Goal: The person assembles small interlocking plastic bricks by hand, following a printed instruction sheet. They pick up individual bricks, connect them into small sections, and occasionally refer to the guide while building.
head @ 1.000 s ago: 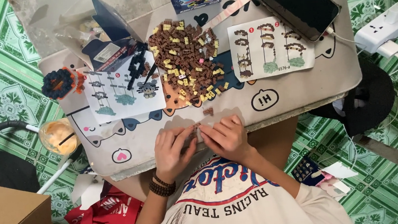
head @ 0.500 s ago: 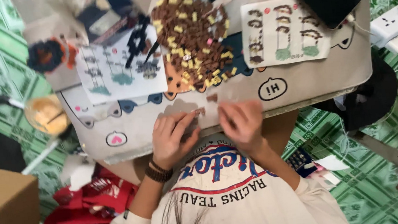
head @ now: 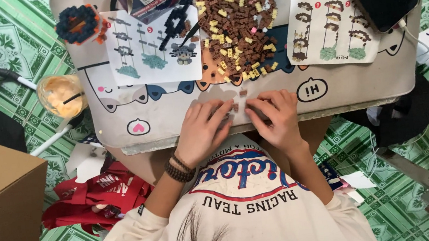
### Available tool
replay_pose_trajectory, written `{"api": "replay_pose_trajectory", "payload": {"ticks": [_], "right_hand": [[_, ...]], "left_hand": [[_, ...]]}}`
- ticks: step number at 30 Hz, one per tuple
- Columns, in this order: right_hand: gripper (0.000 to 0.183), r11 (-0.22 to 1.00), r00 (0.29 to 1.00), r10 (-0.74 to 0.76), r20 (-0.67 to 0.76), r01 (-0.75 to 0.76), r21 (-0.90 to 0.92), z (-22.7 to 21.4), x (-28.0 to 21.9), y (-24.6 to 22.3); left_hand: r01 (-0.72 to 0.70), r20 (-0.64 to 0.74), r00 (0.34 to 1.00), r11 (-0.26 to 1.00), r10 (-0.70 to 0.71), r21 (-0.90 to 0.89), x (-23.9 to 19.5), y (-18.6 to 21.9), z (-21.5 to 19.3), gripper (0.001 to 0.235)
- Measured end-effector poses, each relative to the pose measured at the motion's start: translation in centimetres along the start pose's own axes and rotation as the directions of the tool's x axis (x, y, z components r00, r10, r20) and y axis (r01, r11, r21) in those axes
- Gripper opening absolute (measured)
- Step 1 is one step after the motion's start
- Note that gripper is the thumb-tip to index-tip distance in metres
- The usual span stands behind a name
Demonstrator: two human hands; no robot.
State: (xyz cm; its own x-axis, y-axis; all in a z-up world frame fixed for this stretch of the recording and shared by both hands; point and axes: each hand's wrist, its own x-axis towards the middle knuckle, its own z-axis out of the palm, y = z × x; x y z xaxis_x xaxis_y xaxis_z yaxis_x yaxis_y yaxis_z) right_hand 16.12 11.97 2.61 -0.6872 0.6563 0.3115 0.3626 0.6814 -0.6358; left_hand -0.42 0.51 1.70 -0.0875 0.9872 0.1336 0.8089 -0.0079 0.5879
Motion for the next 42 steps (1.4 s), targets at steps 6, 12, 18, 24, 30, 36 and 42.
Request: {"api": "replay_pose_trajectory", "payload": {"ticks": [6, 12, 18, 24, 30, 36, 42], "right_hand": [[0.019, 0.998, 1.000, 0.005, 0.031, -0.003, -0.058, -0.1, -0.1, -0.2], [0.017, 0.998, 0.993, 0.055, 0.106, -0.057, 0.020, -0.4, -0.5, -0.3], [0.016, 0.998, 0.993, 0.039, 0.109, -0.044, 0.047, -0.8, -1.0, 0.3], [0.010, 0.997, 0.998, 0.021, 0.062, -0.025, 0.066, 0.5, -0.4, -0.3], [0.011, 0.994, 0.999, 0.003, 0.035, -0.007, 0.109, 0.6, 0.4, -0.1], [0.008, 0.993, 0.999, -0.040, 0.016, 0.038, 0.111, 0.8, 0.6, 0.3], [0.008, 0.990, 0.999, -0.030, 0.028, 0.025, 0.140, 0.8, 0.7, 0.4]], "left_hand": [[-0.011, -0.051, 0.999, 0.998, 0.008, -0.064, 0.5, -0.7, 0.8, 0.027], [-0.047, -0.100, 0.994, 0.995, 0.038, -0.092, 0.7, -1.0, 0.9, 0.034], [-0.067, -0.111, 0.993, 0.986, 0.050, -0.151, 0.9, -1.2, 0.3, 0.037], [-0.080, -0.122, 0.991, 0.983, 0.060, -0.167, 1.3, -0.8, -0.2, 0.036], [-0.070, -0.092, 0.994, 0.984, 0.055, -0.167, 1.5, -0.8, -0.3, 0.032], [-0.068, -0.069, 0.996, 0.984, 0.057, -0.166, 1.4, -1.2, 0.1, 0.031], [-0.062, -0.078, 0.996, 0.980, 0.048, -0.191, 1.7, -1.1, 0.0, 0.026]]}}
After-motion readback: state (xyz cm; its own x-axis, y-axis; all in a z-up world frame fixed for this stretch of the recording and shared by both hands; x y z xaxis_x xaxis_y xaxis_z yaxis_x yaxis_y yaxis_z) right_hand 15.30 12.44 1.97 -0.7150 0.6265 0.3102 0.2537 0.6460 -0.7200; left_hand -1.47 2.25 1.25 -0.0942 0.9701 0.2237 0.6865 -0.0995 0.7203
